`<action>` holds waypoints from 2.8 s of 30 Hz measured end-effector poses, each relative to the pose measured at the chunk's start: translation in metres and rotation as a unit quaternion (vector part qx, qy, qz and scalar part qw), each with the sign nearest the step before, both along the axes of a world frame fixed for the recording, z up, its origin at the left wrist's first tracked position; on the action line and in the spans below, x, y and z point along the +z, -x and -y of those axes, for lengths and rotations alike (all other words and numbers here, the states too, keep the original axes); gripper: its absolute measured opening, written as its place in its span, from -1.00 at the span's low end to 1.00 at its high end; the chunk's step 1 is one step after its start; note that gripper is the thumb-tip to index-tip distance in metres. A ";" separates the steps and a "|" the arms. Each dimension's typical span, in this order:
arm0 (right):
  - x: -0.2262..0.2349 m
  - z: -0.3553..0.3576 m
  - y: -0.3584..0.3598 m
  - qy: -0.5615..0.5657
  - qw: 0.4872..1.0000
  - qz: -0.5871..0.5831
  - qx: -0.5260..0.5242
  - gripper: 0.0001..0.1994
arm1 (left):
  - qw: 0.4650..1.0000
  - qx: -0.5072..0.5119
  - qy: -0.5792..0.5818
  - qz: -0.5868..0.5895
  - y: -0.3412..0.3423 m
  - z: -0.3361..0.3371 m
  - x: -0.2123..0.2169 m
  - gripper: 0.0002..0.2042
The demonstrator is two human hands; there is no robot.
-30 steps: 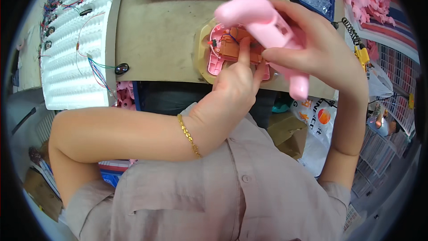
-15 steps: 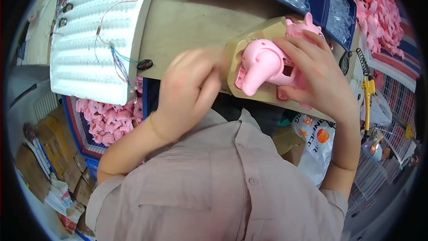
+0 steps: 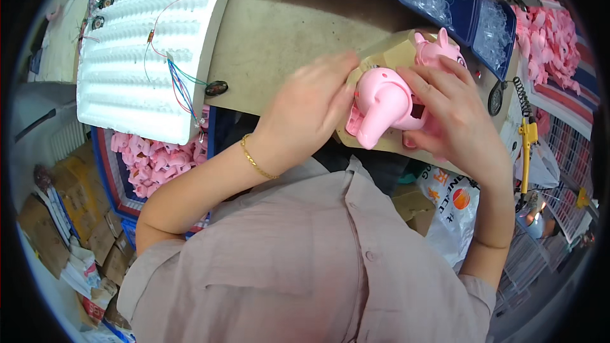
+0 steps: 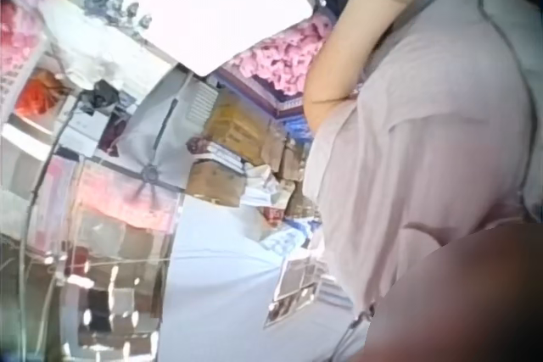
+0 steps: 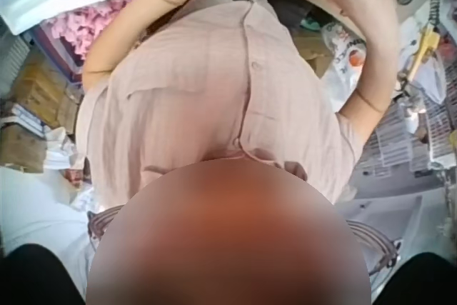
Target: Assembling electronic components, soldering wires, and fastening screws inside plastic toy ponies on a factory production line.
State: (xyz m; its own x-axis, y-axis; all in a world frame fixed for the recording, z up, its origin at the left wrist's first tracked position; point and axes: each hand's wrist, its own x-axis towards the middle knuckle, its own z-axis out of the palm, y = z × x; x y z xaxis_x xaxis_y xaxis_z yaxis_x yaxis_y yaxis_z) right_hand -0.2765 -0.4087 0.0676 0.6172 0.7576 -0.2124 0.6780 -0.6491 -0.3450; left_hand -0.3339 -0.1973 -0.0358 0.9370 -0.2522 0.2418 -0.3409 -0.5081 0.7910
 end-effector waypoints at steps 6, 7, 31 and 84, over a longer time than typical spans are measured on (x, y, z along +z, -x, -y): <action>0.003 0.007 -0.003 -0.009 1.000 0.013 0.018 -0.47 | 0.985 -0.090 0.066 0.129 -0.021 0.042 0.040 -0.30; 0.000 0.011 -0.001 -0.052 0.998 0.026 0.014 -0.48 | 0.990 -0.099 -0.001 0.099 -0.022 0.039 0.051 -0.26; -0.042 0.069 0.064 -0.234 0.920 0.050 -0.311 -0.83 | 0.907 -0.232 -0.346 0.067 -0.048 0.062 0.089 -0.41; 0.127 0.011 -0.072 -0.616 0.713 0.116 -0.313 -0.66 | 0.935 -0.153 -0.274 0.167 -0.049 0.085 0.063 -0.41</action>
State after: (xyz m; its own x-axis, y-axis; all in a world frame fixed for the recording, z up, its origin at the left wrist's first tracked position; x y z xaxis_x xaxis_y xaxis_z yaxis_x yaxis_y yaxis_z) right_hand -0.2050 -0.4193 0.1945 0.8271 -0.1592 0.5390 0.5192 -0.1506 -0.8413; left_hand -0.2845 -0.2821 0.0267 0.6962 -0.6674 0.2642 -0.7178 -0.6440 0.2647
